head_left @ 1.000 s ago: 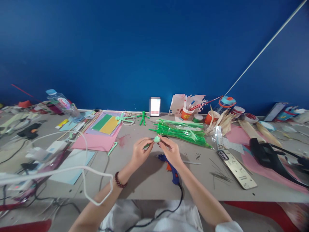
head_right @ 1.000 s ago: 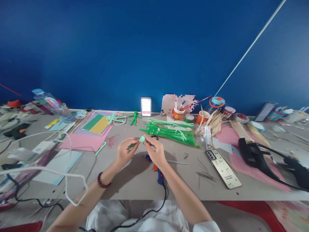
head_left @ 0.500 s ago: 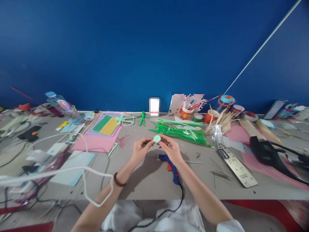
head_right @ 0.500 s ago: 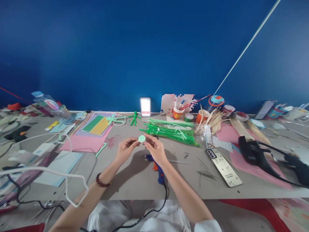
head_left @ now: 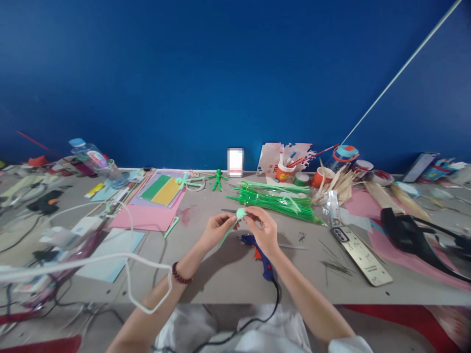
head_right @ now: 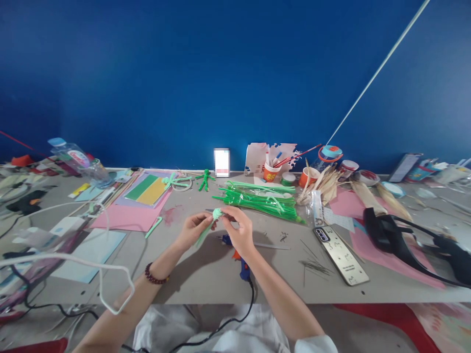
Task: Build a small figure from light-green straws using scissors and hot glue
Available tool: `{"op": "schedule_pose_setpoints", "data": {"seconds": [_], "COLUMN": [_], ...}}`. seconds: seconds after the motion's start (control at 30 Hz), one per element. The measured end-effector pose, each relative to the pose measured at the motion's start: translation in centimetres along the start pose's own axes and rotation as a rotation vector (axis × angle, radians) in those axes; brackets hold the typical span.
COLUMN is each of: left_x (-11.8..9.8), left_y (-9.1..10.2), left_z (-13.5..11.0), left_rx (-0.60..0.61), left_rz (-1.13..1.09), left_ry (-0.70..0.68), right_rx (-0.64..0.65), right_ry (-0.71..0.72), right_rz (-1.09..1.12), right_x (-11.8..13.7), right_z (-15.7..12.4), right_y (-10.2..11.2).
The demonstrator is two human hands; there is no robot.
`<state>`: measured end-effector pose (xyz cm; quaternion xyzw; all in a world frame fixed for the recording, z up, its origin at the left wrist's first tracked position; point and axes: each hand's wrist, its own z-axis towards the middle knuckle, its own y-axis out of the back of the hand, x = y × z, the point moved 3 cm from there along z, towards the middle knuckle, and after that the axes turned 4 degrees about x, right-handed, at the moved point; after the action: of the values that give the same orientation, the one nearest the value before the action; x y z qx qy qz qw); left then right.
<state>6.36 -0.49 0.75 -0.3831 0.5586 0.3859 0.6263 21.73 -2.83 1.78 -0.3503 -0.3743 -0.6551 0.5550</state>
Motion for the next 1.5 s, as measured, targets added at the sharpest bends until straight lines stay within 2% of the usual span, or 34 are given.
{"op": "schedule_pose_setpoints", "data": {"seconds": [0.2, 0.47, 0.9, 1.23, 1.5], "left_x": [0.7, 0.6, 0.4, -0.5, -0.7], "left_y": [0.0, -0.3, -0.4, -0.8, -1.0], "left_z": [0.0, -0.1, -0.1, -0.3, -0.3], "left_rx": [0.009, 0.049, 0.068, 0.049, 0.016], "left_rz": [-0.029, -0.109, -0.142, -0.275, -0.205], "left_ry": [0.056, 0.081, 0.035, 0.099, 0.077], "right_rx": [-0.039, -0.005, -0.004, 0.017, -0.036], "right_ry": [-0.045, -0.169, -0.158, -0.207, -0.238], "right_rz": [0.022, 0.323, 0.376, 0.487, 0.477], "right_x": [-0.5, -1.1, -0.7, -1.7, -2.1], "right_z": [-0.1, 0.1, 0.4, 0.1, 0.0], "right_y": [0.0, -0.4, -0.5, -0.6, -0.8]}}
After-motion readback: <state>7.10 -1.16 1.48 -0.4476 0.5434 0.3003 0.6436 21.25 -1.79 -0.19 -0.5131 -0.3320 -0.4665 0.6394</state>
